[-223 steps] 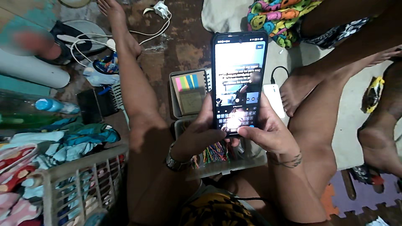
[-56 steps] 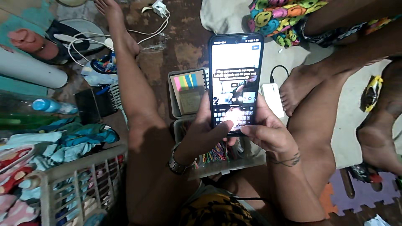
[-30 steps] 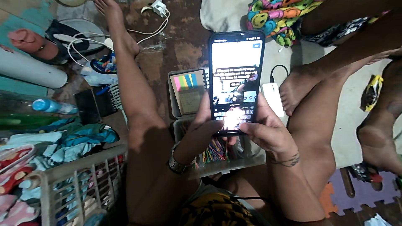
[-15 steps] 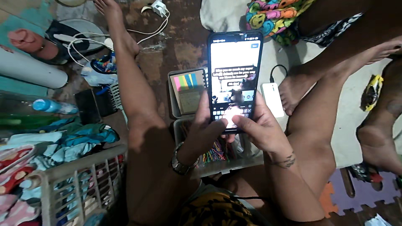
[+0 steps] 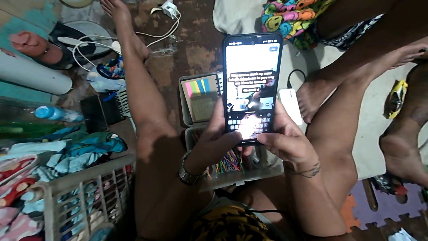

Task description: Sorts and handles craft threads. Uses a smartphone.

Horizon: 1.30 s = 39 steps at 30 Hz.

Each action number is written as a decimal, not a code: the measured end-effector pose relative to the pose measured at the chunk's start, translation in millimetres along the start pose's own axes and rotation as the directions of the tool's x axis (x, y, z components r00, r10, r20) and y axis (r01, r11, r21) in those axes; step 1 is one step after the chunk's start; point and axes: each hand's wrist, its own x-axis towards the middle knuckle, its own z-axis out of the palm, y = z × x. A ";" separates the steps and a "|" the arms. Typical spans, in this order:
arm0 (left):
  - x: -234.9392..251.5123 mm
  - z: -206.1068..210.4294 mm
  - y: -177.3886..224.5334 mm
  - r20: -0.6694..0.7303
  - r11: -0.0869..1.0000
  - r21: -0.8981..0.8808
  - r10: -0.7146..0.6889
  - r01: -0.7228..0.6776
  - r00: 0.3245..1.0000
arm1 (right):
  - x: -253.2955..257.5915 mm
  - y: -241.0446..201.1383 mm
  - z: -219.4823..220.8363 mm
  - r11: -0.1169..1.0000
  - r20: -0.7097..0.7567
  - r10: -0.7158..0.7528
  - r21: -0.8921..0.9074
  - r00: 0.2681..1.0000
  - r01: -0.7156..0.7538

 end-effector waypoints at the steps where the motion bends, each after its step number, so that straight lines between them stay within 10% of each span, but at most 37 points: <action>1: -0.2 1.5 2.7 -0.010 1.000 0.020 0.009 -0.008 1.000 | 0.2 0.4 0.1 1.000 -0.002 -0.003 0.001 1.000 0.003; 23: -0.6 4.3 1.9 -0.039 1.000 0.027 0.004 -0.003 0.999 | -1.9 0.9 -1.3 0.999 -0.010 0.016 0.046 1.000 -0.015; 27: 8.1 -35.5 -71.0 0.153 0.916 -0.162 0.392 -0.368 0.907 | -4.9 2.8 -1.7 0.991 -0.077 0.040 0.132 0.996 -0.029; 30: -1.2 -0.3 -6.0 -0.027 1.000 -0.016 -0.016 0.016 1.000 | -2.2 0.5 -0.9 0.998 -0.010 0.015 0.064 1.000 -0.014; 39: -1.8 3.4 1.7 0.015 0.999 0.009 0.043 -0.043 0.999 | 0.3 0.8 4.3 1.000 -0.074 -0.002 -0.025 0.997 0.000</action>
